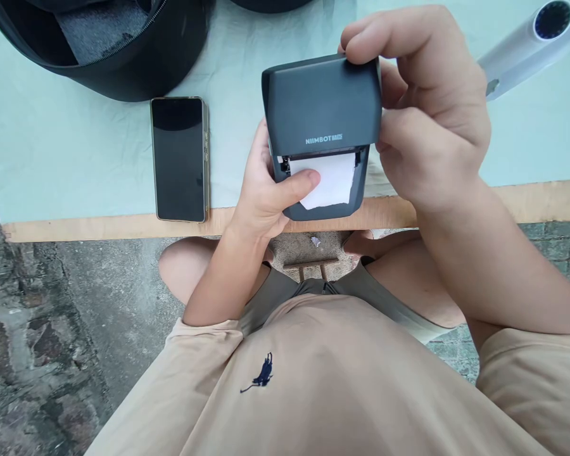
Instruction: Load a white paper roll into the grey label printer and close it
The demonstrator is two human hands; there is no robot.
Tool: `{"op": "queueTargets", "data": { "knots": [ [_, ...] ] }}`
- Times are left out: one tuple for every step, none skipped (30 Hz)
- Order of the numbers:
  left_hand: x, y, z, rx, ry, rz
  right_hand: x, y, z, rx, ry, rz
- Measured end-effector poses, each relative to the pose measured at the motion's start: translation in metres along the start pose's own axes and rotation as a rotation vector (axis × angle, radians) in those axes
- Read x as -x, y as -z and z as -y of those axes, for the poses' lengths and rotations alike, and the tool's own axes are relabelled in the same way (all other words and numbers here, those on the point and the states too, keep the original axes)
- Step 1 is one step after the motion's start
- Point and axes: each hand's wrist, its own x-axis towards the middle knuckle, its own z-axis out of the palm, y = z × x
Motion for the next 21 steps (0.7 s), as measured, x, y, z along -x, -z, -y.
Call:
{"op": "queueTargets", "data": {
  "knots": [
    [0.0, 0.0, 0.0, 0.002, 0.007, -0.004, 0.001, 0.001, 0.001, -0.026, -0.025, 0.011],
    [0.0, -0.001, 0.0, 0.002, 0.012, -0.013, 0.001, 0.001, 0.002, -0.039, -0.043, 0.012],
    [0.0, -0.002, 0.0, -0.002, 0.016, -0.026, 0.002, 0.002, 0.003, -0.032, -0.055, 0.007],
    [0.0, -0.003, -0.001, -0.017, 0.021, -0.04, 0.002, 0.002, 0.004, -0.006, -0.062, 0.004],
    [0.001, -0.004, -0.002, -0.042, 0.023, -0.053, 0.002, 0.003, 0.004, 0.032, -0.064, 0.001],
    [0.001, -0.006, -0.003, -0.077, 0.026, -0.068, 0.002, 0.003, 0.004, 0.075, -0.062, 0.004],
    [0.002, -0.007, -0.003, -0.113, 0.025, -0.079, 0.002, 0.004, 0.003, 0.119, -0.052, 0.011],
    [0.002, -0.008, -0.004, -0.146, 0.026, -0.082, 0.001, 0.005, 0.001, 0.157, -0.035, 0.032],
    [0.002, -0.008, -0.005, -0.176, 0.028, -0.081, 0.001, 0.006, -0.001, 0.188, -0.005, 0.053],
    [0.002, -0.008, -0.005, -0.198, 0.027, -0.076, 0.0, 0.007, -0.003, 0.213, 0.028, 0.07],
    [0.002, -0.008, -0.005, -0.216, 0.026, -0.071, 0.0, 0.008, -0.005, 0.232, 0.056, 0.083],
    [0.002, -0.008, -0.005, -0.232, 0.025, -0.066, -0.001, 0.009, -0.006, 0.243, 0.072, 0.094],
    [0.002, -0.007, -0.005, -0.243, 0.021, -0.061, -0.001, 0.01, -0.007, 0.242, 0.074, 0.103],
    [0.002, -0.007, -0.004, -0.251, 0.014, -0.056, 0.0, 0.01, -0.007, 0.227, 0.062, 0.11],
    [0.003, -0.007, -0.005, -0.257, 0.007, -0.049, 0.0, 0.01, -0.006, 0.205, 0.042, 0.116],
    [0.003, -0.006, -0.005, -0.261, 0.001, -0.04, 0.001, 0.011, -0.005, 0.184, 0.012, 0.123],
    [0.003, -0.006, -0.005, -0.263, -0.006, -0.029, 0.001, 0.011, -0.004, 0.168, -0.018, 0.128],
    [0.003, -0.006, -0.005, -0.265, -0.012, -0.019, 0.001, 0.011, -0.003, 0.148, -0.051, 0.136],
    [0.004, -0.005, -0.004, -0.266, -0.016, -0.015, 0.001, 0.012, -0.002, 0.118, -0.089, 0.15],
    [0.004, -0.004, -0.004, -0.268, -0.02, -0.013, 0.0, 0.013, -0.003, 0.076, -0.132, 0.174],
    [0.004, -0.003, -0.003, -0.267, -0.025, -0.012, 0.0, 0.013, -0.003, 0.03, -0.174, 0.203]
  ]
}}
